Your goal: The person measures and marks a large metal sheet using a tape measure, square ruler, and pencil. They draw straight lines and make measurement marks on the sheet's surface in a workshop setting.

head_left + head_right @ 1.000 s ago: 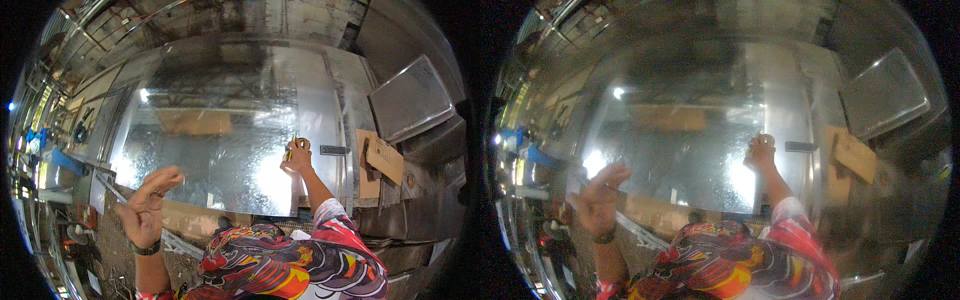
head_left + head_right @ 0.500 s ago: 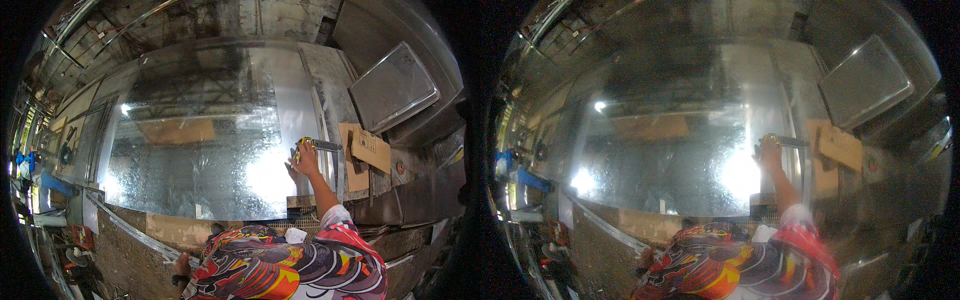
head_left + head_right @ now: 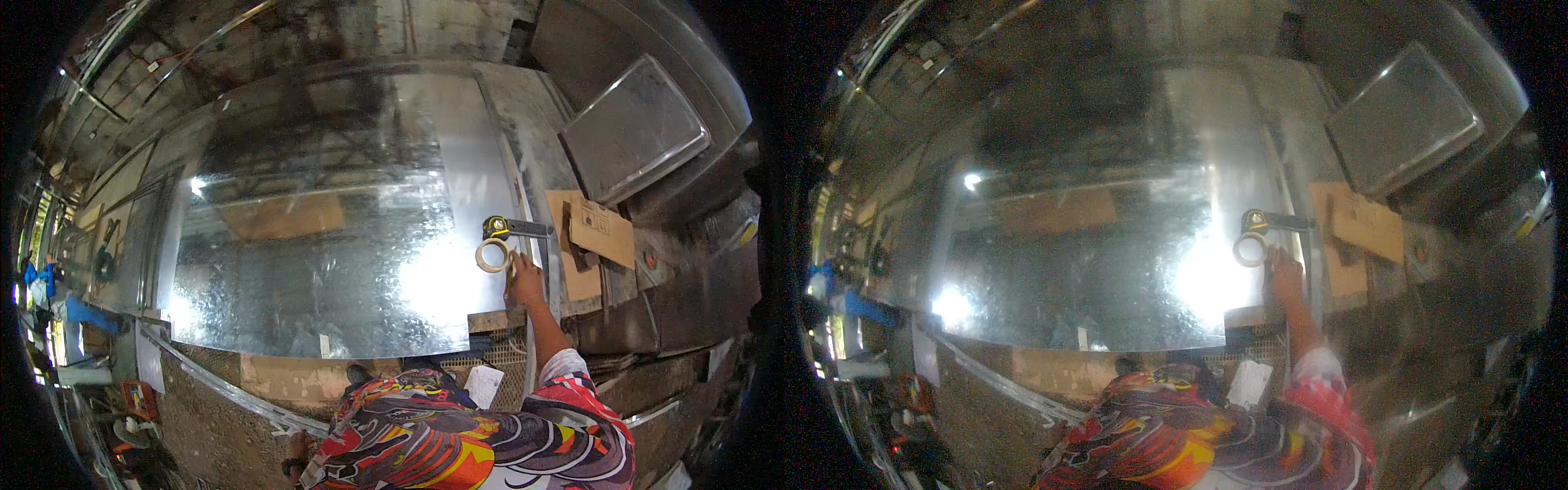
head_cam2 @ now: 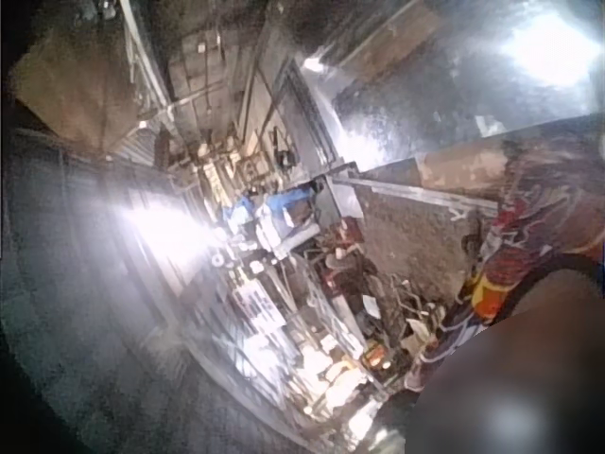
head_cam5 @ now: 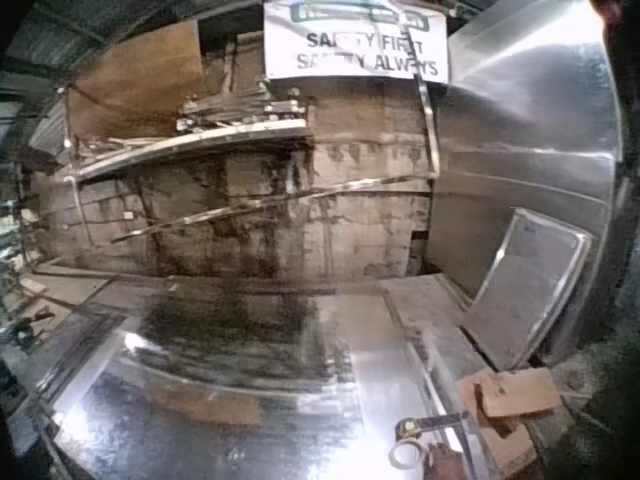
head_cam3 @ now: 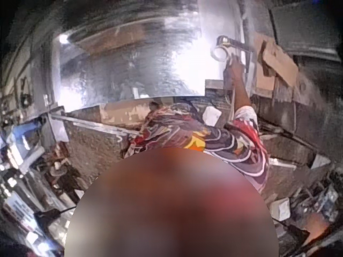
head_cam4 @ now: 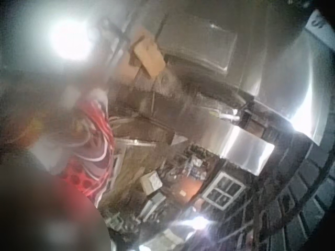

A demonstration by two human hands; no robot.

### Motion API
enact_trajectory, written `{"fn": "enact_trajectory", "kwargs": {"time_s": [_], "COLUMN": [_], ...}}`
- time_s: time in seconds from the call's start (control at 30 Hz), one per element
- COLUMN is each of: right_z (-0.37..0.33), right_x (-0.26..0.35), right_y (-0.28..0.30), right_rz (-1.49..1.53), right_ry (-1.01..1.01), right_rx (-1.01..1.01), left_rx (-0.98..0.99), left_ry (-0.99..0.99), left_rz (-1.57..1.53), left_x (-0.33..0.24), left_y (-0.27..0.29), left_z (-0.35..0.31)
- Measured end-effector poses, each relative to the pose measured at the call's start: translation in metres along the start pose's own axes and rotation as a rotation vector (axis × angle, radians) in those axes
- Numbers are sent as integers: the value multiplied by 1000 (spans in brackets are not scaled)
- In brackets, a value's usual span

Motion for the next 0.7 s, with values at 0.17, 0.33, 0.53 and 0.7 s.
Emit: {"fn": "enact_trajectory", "kwargs": {"time_s": [0.17,0.33,0.53,0.7], "right_z": [75,120,114,71], "right_x": [44,77,171,260], "right_y": [11,-12,-3,-10], "right_rz": [202,312,442,877], "right_ry": [-24,72,318,506], "right_rx": [-183,-283,-475,-492], "left_rx": [-44,-171,-203,-25], "left_ry": [-138,-257,20,127], "left_rz": [-180,-117,-211,-247], "left_x": [8,15,47,44], "left_y": [-13,-28,-104,-139], "left_z": [30,33,-25,-72]}}
Point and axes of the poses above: each hand's wrist, its own z-axis towards the middle knuckle, its own y-axis out of the back of the hand, x = y × z, the point moved 1 cm from there along z, towards the middle knuckle, and after that the axes turned 13 degrees about z, right-handed, at the moved point
